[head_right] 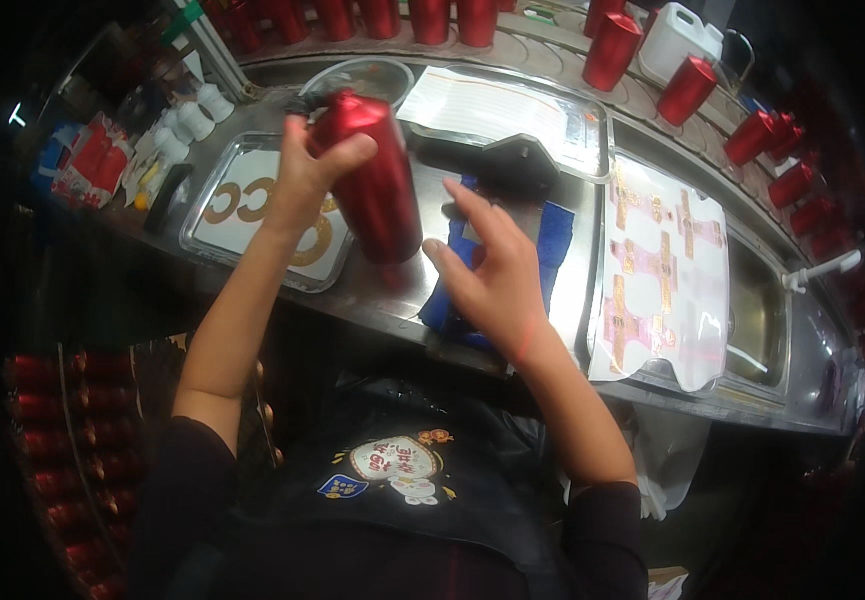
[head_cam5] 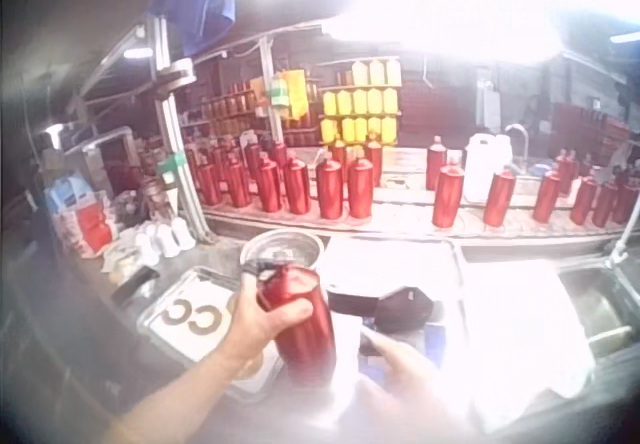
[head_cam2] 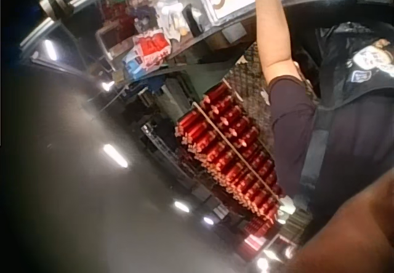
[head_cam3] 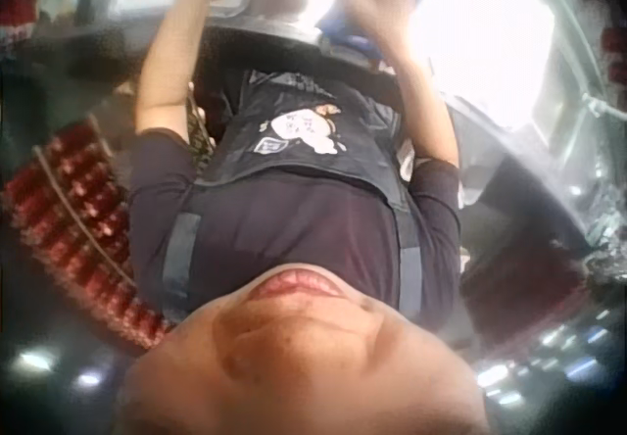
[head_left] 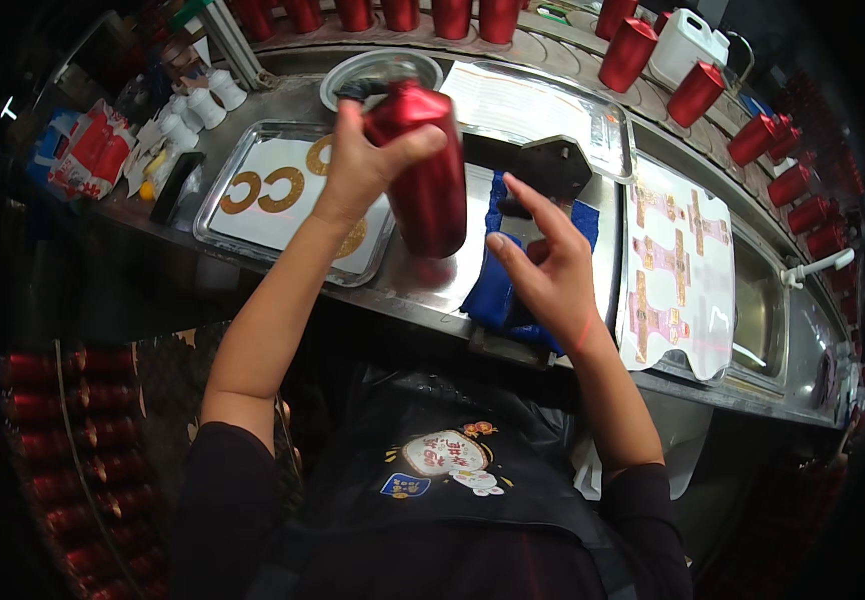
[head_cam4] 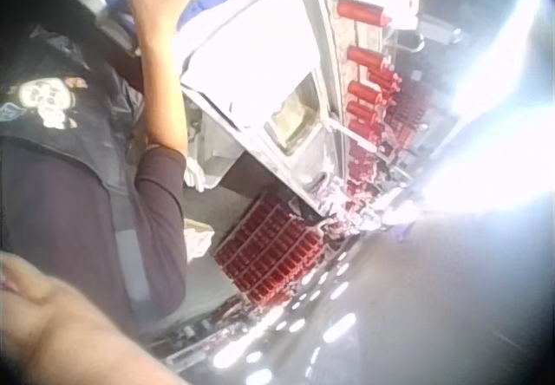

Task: The person applies gold decorative stickers to red cylindrical containers, smoothing them with a cloth and wiping the surfaces. They handle multiple containers one at a time, placing finished items aside and retrieving new ones from a nearby rack.

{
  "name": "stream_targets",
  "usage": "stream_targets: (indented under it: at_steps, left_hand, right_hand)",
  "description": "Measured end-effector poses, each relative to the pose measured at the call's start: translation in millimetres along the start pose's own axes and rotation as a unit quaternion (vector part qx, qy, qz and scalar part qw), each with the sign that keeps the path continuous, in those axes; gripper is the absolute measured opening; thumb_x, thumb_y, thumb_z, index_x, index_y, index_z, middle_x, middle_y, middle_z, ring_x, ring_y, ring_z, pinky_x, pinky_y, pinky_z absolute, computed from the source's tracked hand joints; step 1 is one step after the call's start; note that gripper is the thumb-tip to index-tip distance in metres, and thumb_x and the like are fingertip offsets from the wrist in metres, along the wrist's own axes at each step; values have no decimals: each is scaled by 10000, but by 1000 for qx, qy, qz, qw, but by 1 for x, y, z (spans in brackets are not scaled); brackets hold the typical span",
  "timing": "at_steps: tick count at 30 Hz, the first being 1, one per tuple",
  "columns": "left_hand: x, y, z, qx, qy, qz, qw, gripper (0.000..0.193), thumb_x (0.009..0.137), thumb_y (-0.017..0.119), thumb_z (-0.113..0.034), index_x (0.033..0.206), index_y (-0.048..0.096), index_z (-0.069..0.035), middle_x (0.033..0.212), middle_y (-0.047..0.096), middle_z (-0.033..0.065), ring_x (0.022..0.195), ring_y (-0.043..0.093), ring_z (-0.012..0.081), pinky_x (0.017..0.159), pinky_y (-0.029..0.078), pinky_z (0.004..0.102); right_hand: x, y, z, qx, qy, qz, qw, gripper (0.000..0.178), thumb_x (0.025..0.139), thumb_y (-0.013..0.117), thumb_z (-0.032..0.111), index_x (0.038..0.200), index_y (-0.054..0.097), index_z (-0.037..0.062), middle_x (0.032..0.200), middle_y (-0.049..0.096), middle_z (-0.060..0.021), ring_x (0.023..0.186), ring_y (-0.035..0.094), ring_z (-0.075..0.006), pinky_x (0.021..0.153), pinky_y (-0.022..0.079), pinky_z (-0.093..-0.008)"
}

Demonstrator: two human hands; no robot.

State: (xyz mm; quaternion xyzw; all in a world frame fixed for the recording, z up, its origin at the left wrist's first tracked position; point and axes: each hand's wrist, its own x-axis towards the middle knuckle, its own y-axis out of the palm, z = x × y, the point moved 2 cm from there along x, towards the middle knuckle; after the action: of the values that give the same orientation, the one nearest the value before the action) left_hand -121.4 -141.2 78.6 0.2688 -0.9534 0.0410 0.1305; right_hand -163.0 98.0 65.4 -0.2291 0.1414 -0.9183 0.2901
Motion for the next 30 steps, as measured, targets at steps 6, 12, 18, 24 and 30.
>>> stream_targets:
  at_steps: [6, 12, 18, 24, 30]
  left_hand:
    - [-15, 8, 7, -11, -41, 194, 980, 1053, 584, 979, -280, 1388, 371, 24, 1330, 565, 167, 1240, 566, 241, 1077, 452, 370]
    - [-55, 12, -6, 128, 36, 72, 988, 1081, 602, 959, -336, 1448, 361, -25, 1344, 532, 210, 1239, 574, 319, 1061, 464, 413]
    - [-63, 13, 13, 18, 0, 155, 988, 1077, 659, 941, -275, 1504, 313, -48, 1428, 480, 161, 1326, 504, 291, 1136, 383, 423]
    - [-33, -30, 39, -81, 5, 151, 985, 804, 762, 900, -281, 1344, 414, -16, 1423, 525, 149, 1298, 531, 241, 1104, 431, 394]
    - [33, -128, 102, 487, -134, -65, 860, 308, 886, 703, -218, 1069, 594, 6, 1180, 703, 183, 1136, 646, 374, 982, 500, 453]
  right_hand:
    - [49, 23, -27, 147, 16, 140, 979, 946, 689, 897, 159, 1504, 435, 25, 1319, 630, -107, 1201, 594, -207, 1061, 447, -343]
    - [31, 39, -32, 108, 40, 150, 982, 782, 713, 807, 133, 1423, 501, 21, 1267, 668, -140, 1170, 627, -212, 1002, 476, -346]
    - [11, 50, -11, -22, 78, 38, 996, 775, 712, 790, 134, 1389, 427, 32, 1213, 641, -188, 1098, 660, -354, 946, 510, -406]
    - [-17, 19, 5, -30, 129, 40, 990, 918, 713, 883, 217, 1463, 384, 45, 1269, 628, -157, 957, 660, -205, 766, 524, -308]
    - [-53, -8, 5, 35, 174, 1, 984, 795, 809, 780, 73, 1506, 398, 36, 1245, 618, -94, 679, 479, -30, 583, 400, -184]
